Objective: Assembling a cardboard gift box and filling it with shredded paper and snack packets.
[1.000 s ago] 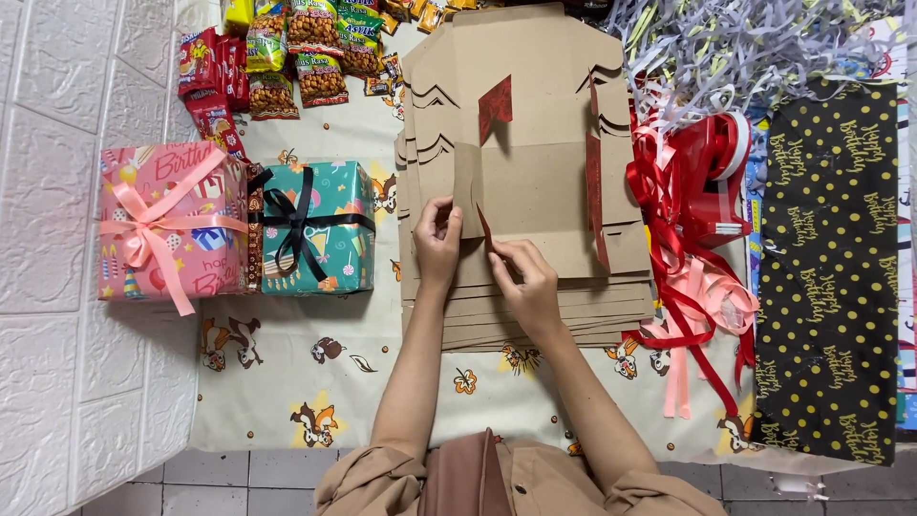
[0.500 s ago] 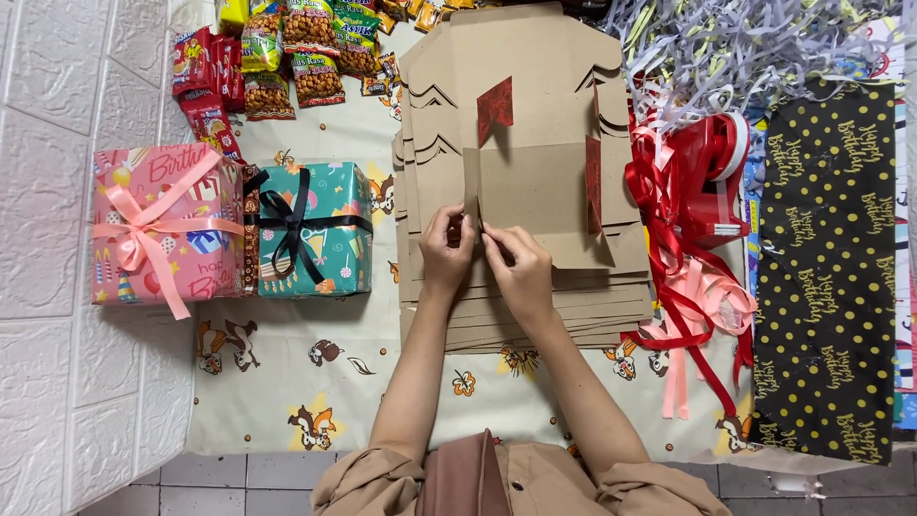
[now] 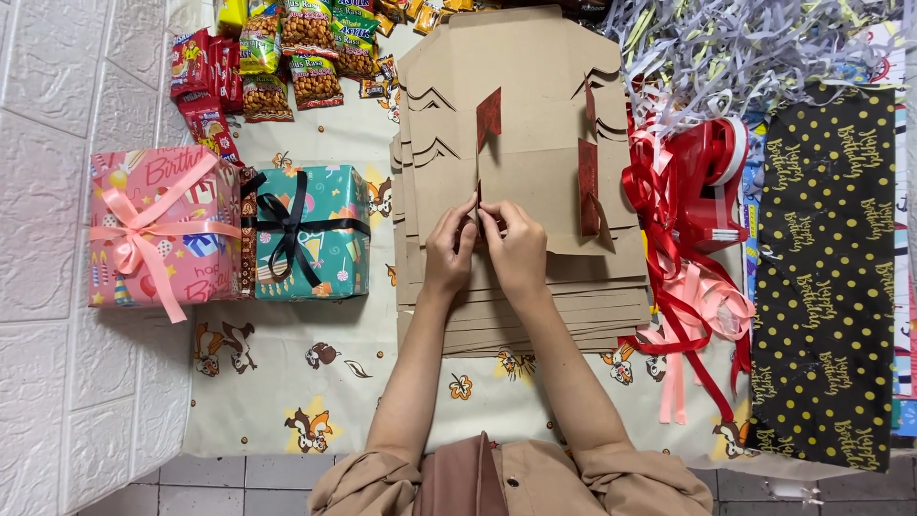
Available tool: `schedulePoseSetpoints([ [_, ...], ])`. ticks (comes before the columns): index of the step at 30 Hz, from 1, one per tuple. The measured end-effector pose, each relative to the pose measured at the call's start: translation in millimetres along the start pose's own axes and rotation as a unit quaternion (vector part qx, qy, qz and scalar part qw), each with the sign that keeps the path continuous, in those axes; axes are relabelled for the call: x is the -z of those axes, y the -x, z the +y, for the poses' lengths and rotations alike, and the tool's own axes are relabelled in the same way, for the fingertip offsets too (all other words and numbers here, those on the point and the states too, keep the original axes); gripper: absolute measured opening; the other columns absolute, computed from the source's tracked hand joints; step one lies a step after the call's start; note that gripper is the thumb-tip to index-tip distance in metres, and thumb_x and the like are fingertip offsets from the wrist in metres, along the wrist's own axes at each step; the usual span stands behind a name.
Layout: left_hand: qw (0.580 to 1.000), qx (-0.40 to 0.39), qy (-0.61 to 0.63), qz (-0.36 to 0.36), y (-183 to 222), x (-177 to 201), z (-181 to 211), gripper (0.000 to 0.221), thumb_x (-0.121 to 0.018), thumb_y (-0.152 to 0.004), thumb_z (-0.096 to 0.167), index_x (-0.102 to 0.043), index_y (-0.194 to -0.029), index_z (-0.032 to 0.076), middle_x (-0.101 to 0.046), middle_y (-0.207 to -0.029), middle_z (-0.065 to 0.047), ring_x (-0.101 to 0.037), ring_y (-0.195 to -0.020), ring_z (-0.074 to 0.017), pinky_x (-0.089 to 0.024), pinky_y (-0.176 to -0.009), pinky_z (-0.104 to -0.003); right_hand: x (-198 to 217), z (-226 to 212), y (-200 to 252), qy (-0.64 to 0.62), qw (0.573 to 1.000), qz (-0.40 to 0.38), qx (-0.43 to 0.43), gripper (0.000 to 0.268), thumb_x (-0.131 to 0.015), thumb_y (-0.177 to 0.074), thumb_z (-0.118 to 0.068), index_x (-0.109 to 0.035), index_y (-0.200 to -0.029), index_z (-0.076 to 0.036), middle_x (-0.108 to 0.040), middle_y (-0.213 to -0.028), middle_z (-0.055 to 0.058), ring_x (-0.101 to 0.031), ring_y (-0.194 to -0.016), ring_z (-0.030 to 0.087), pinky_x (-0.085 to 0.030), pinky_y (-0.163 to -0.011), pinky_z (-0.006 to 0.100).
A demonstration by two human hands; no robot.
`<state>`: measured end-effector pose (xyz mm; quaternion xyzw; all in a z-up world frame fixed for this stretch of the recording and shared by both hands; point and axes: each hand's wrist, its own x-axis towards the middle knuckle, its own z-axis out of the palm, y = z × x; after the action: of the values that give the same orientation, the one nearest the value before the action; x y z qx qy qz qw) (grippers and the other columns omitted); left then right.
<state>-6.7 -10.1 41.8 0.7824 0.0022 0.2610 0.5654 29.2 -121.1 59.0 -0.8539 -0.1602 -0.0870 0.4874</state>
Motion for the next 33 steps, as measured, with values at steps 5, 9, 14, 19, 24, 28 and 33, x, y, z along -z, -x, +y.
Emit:
schedulePoseSetpoints([
  [5,0.998,0.045,0.034,-0.013,14,-9,-39,0.038,-0.059,-0.093,0.025,-0.058,-0.124,0.004,-0.059,-0.076,-0.011,-0.058,-0.066,-0.0199,-0.053,-0.055,-0.031,10,-3,-5,-0.025,0.997,-0.074,-0.013,0.009,-0.062,-0.090,-0.006,-0.069,-0.094,-0.010,-0.071,-0.085,0.009,-0.070,-0.075,0.023,-0.056,-0.063,0.030],
  [9,0.993,0.089,0.069,-0.038,10,-9,-38,0.041,-0.062,-0.091,0.025,-0.054,-0.127,0.007,-0.059,-0.075,-0.008,-0.056,-0.063,-0.0175,-0.052,-0.057,-0.030,49,-14,-15,-0.025,0.988,-0.152,-0.028,0.016,-0.056,-0.095,-0.011,-0.070,-0.103,-0.011,-0.071,-0.096,0.010,-0.069,-0.087,0.025,-0.056,-0.073,0.034],
  [14,0.964,0.204,0.123,-0.115,4,-7,-49,0.057,-0.057,-0.090,0.021,-0.037,-0.141,0.008,-0.055,-0.073,-0.004,-0.054,-0.064,-0.0116,-0.046,-0.060,-0.024,101,-10,-19,0.162,0.985,0.055,-0.001,0.043,-0.076,-0.083,-0.020,-0.060,-0.123,-0.019,-0.050,-0.108,0.001,-0.041,-0.100,0.026,-0.036,-0.088,0.042],
  [19,0.949,0.240,0.155,-0.131,2,-4,-48,0.051,-0.054,-0.092,0.021,-0.041,-0.139,0.008,-0.055,-0.073,-0.003,-0.056,-0.066,-0.0117,-0.051,-0.063,-0.025,123,-10,-26,0.112,0.978,-0.071,-0.163,0.078,-0.075,-0.079,-0.017,-0.032,-0.142,-0.001,-0.042,-0.130,0.026,-0.036,-0.120,0.047,-0.030,-0.100,0.057],
  [24,0.952,0.222,0.171,-0.120,2,-4,-38,0.062,-0.055,-0.090,0.020,-0.029,-0.145,0.008,-0.053,-0.071,-0.003,-0.054,-0.063,-0.0103,-0.052,-0.062,-0.023,124,23,-26,0.095,0.950,-0.137,-0.263,0.047,-0.060,-0.090,-0.026,-0.052,-0.135,-0.013,-0.059,-0.123,0.018,-0.057,-0.113,0.036,-0.047,-0.091,0.045],
  [28,0.964,0.178,0.190,-0.056,4,-3,-33,0.072,-0.062,-0.089,0.022,-0.020,-0.145,0.008,-0.049,-0.067,0.000,-0.048,-0.059,-0.0071,-0.043,-0.057,-0.019,135,13,-26,0.076,0.962,-0.113,-0.235,0.040,-0.050,-0.093,-0.016,-0.054,-0.132,-0.010,-0.058,-0.119,0.027,-0.059,-0.105,0.043,-0.051,-0.084,0.046],
  [33,0.978,0.101,0.173,0.064,-9,-6,-12,0.053,-0.060,-0.092,0.018,-0.032,-0.136,0.008,-0.043,-0.067,0.001,-0.041,-0.059,-0.0046,-0.036,-0.058,-0.017,144,29,-26,0.068,0.975,-0.109,-0.183,0.038,-0.046,-0.096,-0.012,-0.053,-0.132,-0.004,-0.059,-0.117,0.028,-0.058,-0.104,0.043,-0.050,-0.083,0.048],
])
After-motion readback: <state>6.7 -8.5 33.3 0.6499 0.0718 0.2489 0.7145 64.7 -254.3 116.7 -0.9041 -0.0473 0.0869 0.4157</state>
